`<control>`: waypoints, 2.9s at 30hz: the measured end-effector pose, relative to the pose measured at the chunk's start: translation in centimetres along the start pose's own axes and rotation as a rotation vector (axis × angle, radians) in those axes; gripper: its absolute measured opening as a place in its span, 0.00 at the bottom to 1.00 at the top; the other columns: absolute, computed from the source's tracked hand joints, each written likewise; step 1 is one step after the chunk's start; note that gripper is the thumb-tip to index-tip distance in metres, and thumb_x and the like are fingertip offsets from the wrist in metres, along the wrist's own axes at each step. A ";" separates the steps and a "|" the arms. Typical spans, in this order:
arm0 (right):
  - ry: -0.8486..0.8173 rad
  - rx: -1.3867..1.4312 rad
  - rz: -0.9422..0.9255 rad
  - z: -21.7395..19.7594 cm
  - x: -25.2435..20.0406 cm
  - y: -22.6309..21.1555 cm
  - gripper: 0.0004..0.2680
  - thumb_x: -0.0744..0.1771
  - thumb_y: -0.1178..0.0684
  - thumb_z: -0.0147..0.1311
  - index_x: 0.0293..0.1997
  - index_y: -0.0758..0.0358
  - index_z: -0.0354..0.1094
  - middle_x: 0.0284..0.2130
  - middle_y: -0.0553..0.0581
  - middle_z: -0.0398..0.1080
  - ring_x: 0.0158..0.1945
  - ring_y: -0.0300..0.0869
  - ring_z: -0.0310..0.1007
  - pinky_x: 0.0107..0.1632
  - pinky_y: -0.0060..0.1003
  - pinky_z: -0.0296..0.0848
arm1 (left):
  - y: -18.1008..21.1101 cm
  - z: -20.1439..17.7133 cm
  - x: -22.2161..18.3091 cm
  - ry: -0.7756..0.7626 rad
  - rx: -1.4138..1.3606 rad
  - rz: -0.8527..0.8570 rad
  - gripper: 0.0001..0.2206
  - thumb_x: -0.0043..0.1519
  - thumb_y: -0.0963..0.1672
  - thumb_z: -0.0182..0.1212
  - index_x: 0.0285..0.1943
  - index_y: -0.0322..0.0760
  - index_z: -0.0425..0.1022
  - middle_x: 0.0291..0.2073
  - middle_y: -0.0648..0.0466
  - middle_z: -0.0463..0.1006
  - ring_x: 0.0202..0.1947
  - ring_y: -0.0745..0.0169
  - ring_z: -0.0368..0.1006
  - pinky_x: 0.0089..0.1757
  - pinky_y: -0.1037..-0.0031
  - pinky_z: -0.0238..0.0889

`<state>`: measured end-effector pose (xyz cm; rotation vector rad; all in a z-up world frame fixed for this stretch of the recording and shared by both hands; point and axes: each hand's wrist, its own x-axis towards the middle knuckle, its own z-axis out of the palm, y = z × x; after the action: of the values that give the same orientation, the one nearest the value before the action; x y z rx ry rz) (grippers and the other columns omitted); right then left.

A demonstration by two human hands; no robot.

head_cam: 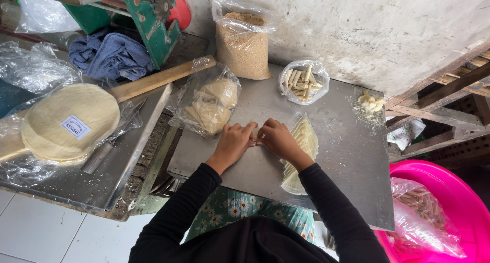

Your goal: The person places a small amount of granular filling from a bag onto triangular wrappers by hand and rolls them into tubes.

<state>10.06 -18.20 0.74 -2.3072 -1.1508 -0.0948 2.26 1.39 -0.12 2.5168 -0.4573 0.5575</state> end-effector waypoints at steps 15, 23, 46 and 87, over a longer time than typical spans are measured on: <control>0.083 -0.200 0.112 1.6 0.9 -0.7 0.04 0.66 0.51 0.56 0.38 0.58 0.69 0.38 0.55 0.66 0.46 0.50 0.66 0.49 0.44 0.59 | 0.1 0.5 2.5 -0.025 -0.225 -0.557 0.27 0.54 0.43 0.69 0.62 0.34 0.65 0.31 0.57 0.84 0.40 0.56 0.77 0.48 0.57 0.57; -0.018 -0.217 -0.017 0.4 -0.1 0.1 0.04 0.64 0.54 0.58 0.41 0.54 0.71 0.40 0.51 0.68 0.49 0.46 0.68 0.52 0.43 0.60 | 0.6 1.6 0.2 0.089 0.154 -0.124 0.19 0.63 0.43 0.65 0.63 0.37 0.70 0.27 0.60 0.79 0.34 0.62 0.74 0.43 0.64 0.55; 0.154 -0.168 0.083 1.1 0.6 -0.3 0.03 0.62 0.53 0.63 0.35 0.53 0.76 0.40 0.51 0.66 0.48 0.47 0.64 0.51 0.44 0.58 | 0.7 1.3 0.8 0.162 0.149 -0.138 0.14 0.61 0.43 0.66 0.55 0.40 0.74 0.28 0.61 0.80 0.35 0.62 0.71 0.41 0.66 0.52; 0.249 0.144 0.181 -3.7 6.4 7.8 0.09 0.67 0.62 0.41 0.47 0.63 0.69 0.49 0.64 0.76 0.49 0.54 0.77 0.54 0.46 0.73 | 7.6 -0.8 -1.0 0.021 -0.410 -0.383 0.18 0.67 0.43 0.59 0.65 0.34 0.67 0.34 0.49 0.78 0.27 0.58 0.75 0.32 0.68 0.70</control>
<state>20.65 -19.25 2.32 -2.1884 -0.7959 -0.2175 -2.05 -4.17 3.14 2.1240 -0.0624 0.3038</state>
